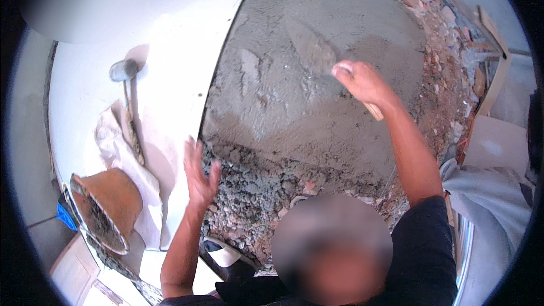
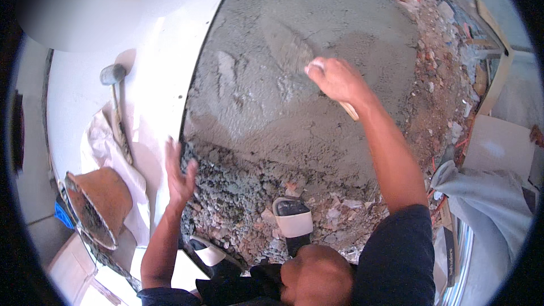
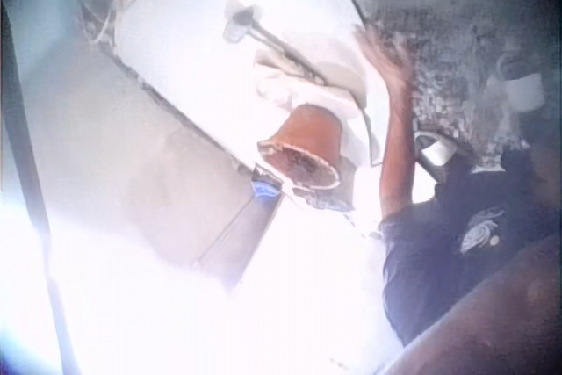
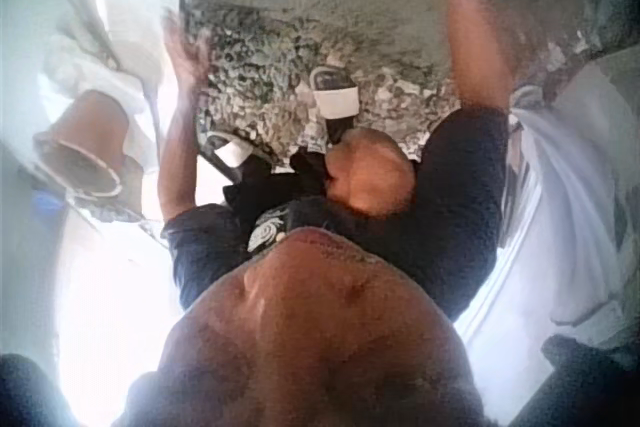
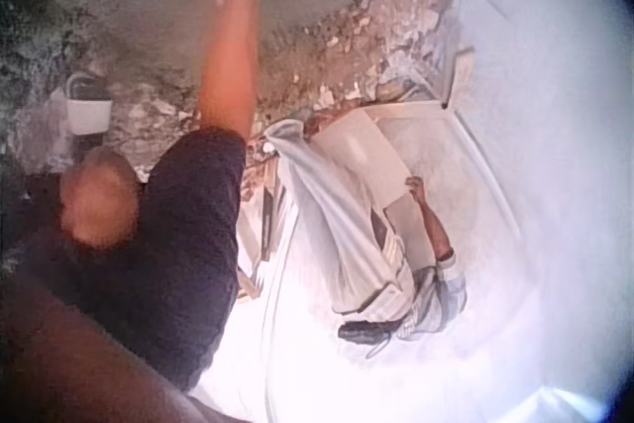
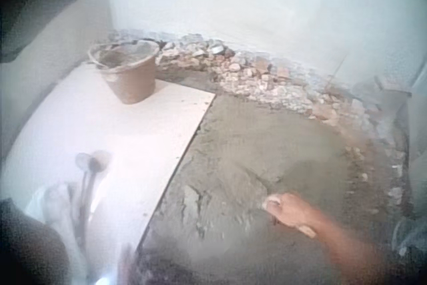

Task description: The person unpacks a large ceramic tile from cardboard packaging, places it on a prepared floor area, and uses a rubber mallet to tap it into position. The person then scoops cement from a bucket and spreads it evenly on the floor with a trowel to prepare for the next tile.

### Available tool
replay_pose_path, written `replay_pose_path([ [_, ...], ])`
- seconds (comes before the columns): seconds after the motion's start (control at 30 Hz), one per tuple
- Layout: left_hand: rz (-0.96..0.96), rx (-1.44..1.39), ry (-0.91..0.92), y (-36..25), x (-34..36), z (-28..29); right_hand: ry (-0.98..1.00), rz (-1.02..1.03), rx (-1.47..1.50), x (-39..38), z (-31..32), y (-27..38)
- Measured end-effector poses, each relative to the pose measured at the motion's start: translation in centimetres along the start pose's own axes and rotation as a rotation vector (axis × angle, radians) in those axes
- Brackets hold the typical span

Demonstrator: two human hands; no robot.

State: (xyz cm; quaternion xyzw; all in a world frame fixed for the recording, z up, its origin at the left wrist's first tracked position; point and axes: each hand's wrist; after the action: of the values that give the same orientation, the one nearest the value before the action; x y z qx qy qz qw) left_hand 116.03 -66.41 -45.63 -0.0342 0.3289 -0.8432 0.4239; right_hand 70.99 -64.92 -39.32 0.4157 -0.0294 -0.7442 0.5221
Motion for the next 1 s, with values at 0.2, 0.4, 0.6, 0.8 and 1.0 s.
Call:
replay_pose_path([
  [0.2, 0.239, 0.119, 0.528, 1.2, -19.6, 5.2, 0.006, 0.033, -0.409, 1.2, -3.5, 6.4],
  [0.4, 0.549, 0.084, 0.545, 4.4, -34.2, 8.8, -0.092, -0.228, -0.366, 1.6, -4.5, 3.6],
  [0.6, 0.647, -0.092, 0.474, 5.2, -36.7, 5.6, -0.21, -0.561, -0.163, -2.9, -1.2, -5.2],
  [0.8, 0.453, -0.1, 0.582, 5.8, -33.0, 4.9, -0.092, -0.332, -0.093, -10.6, -8.3, -2.5],
  [1.0, 0.48, -0.1, 0.682, 7.8, -31.0, 6.5, -0.168, -0.572, 0.033, -18.1, -13.4, -7.5],
])
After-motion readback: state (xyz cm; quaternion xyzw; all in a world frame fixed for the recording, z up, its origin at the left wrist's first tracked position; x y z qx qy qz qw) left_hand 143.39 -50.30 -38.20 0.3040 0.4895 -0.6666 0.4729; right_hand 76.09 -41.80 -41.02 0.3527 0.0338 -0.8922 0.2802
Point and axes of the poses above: each hand's wrist, its own x-axis towards the middle knuckle, its own z-axis out of the back of the hand, y = z × x, and after that the axes turned 15 degrees about y, right-handed
